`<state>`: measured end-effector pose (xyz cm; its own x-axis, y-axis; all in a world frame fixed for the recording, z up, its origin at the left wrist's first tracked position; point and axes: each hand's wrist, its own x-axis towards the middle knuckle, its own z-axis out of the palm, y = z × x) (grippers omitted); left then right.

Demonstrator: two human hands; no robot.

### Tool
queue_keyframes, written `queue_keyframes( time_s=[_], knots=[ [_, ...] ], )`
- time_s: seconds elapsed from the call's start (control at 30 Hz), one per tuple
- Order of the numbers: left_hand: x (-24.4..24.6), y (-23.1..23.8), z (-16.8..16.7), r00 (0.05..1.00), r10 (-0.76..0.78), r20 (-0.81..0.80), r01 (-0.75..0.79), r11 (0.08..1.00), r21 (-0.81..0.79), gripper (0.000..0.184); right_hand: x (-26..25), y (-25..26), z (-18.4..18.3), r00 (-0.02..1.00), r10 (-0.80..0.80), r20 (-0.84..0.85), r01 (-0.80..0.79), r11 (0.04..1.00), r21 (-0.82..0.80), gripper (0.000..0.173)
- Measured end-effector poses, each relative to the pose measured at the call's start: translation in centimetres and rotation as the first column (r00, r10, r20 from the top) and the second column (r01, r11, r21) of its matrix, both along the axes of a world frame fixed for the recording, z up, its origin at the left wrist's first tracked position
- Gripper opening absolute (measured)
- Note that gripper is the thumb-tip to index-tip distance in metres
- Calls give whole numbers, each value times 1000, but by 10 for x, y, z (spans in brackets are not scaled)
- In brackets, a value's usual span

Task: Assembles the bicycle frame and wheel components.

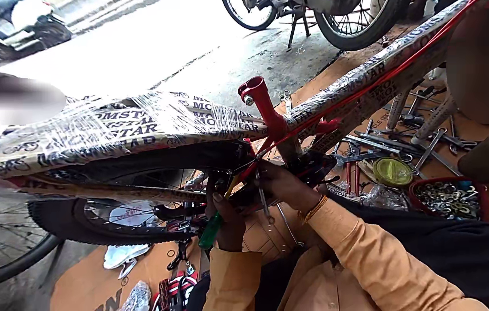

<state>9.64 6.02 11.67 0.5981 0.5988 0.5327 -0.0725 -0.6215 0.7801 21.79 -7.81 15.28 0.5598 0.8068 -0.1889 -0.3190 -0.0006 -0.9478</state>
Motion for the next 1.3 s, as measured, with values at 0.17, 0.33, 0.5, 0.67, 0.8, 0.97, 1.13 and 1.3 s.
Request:
queue_keyframes(
  time_s=[0.17,0.33,0.5,0.67,0.8,0.97,1.13,1.3],
  knots=[
    [0,-2,1,995,77,-65,-76,997,19,61,56,-29,23,995,83,49,-78,993,-85,30],
    [3,0,1,999,49,-23,-49,999,-6,59,48,-22,28,969,69,239,-4,964,-264,25],
    [2,-2,9,993,55,-101,-55,998,2,56,13,-3,5,956,-73,284,121,980,-158,28],
    [4,-2,11,996,52,-67,-49,998,40,57,-7,12,-5,952,-138,275,159,986,-53,30],
    [2,-2,16,994,28,-108,-26,999,19,59,-8,14,-8,962,-114,247,118,993,0,40],
    [5,2,10,997,3,-74,-3,1000,6,62,4,2,2,987,-36,156,38,999,-7,35],
    [4,2,9,997,-11,-81,10,1000,-8,65,44,-23,4,989,42,141,-36,998,-43,34],
    [5,3,10,995,16,-94,-16,1000,9,70,67,-29,17,964,121,235,-101,990,-94,27]
  ],
)
